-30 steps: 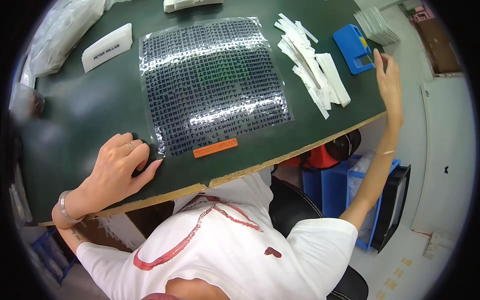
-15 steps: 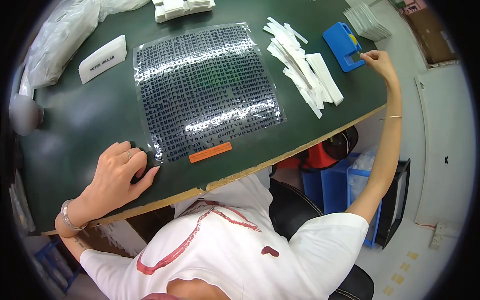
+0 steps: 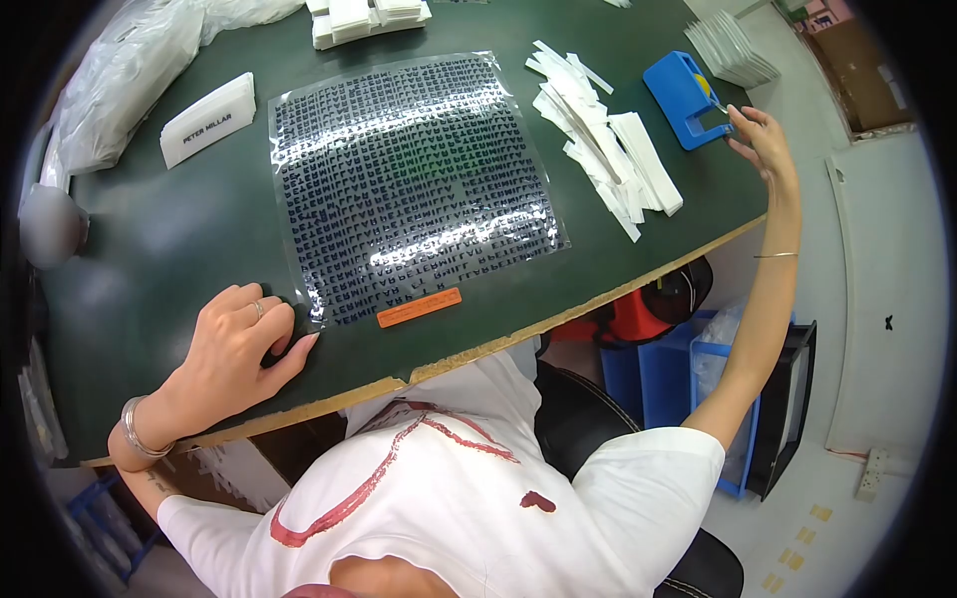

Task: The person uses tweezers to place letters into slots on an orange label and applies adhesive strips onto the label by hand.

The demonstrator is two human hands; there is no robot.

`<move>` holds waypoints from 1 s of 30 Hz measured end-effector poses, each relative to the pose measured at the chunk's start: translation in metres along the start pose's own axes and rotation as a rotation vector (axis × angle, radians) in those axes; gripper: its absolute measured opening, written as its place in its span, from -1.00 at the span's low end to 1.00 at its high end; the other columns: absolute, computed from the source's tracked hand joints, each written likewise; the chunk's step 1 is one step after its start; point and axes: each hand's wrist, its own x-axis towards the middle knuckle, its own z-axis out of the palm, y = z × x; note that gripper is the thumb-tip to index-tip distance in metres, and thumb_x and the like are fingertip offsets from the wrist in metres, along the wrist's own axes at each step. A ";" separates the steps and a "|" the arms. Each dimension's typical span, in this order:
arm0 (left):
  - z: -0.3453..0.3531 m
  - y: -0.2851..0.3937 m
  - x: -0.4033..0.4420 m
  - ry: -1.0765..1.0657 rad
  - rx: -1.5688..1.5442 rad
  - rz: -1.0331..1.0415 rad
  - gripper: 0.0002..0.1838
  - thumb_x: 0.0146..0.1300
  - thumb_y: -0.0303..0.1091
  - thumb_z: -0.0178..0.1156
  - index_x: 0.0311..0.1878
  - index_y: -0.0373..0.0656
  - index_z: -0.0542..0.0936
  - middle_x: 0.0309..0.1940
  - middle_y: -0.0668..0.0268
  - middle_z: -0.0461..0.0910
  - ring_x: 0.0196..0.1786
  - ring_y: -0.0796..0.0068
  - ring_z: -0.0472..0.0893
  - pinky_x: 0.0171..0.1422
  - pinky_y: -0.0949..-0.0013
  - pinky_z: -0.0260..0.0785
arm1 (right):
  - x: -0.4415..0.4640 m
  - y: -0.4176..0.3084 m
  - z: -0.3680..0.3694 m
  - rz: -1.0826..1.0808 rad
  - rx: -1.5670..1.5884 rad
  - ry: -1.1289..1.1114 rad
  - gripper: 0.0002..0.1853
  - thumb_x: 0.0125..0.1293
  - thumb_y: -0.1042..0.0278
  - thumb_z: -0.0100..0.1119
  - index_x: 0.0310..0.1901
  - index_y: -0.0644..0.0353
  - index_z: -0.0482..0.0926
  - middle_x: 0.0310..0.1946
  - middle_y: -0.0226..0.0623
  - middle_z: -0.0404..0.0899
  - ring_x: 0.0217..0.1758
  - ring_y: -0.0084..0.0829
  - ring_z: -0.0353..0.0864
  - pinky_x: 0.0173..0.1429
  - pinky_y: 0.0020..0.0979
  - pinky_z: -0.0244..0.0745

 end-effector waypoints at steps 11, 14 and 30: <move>-0.001 0.000 0.000 -0.008 0.004 -0.006 -0.65 0.09 -0.33 0.36 -0.57 -0.15 0.35 -0.68 0.33 0.35 -0.52 0.35 0.35 -0.39 0.29 0.24 | 0.017 0.079 -0.018 0.082 0.794 -0.456 -0.68 0.41 0.44 0.15 0.11 0.43 0.48 -0.14 -0.31 0.56 -0.16 -0.56 0.49 0.41 -0.30 0.44; -0.001 0.000 0.001 -0.012 -0.004 -0.006 -0.66 0.09 -0.32 0.36 -0.57 -0.15 0.35 -0.68 0.33 0.36 -0.52 0.35 0.36 -0.38 0.29 0.24 | 0.009 0.081 -0.013 0.043 0.752 -0.437 -0.62 0.41 0.41 0.16 0.17 0.44 0.46 -0.06 -0.28 0.57 -0.08 -0.56 0.51 0.46 -0.32 0.37; -0.061 -0.016 0.028 -0.044 -0.212 -0.199 -0.82 0.23 -0.44 0.20 -0.46 -0.25 0.46 -0.61 0.22 0.43 -0.48 0.29 0.46 -0.37 0.27 0.31 | -0.062 -0.030 0.037 -0.610 -0.161 0.353 -0.48 0.44 0.35 0.12 0.40 0.13 0.30 -0.11 -0.26 0.63 -0.11 -0.55 0.57 0.05 -0.52 0.48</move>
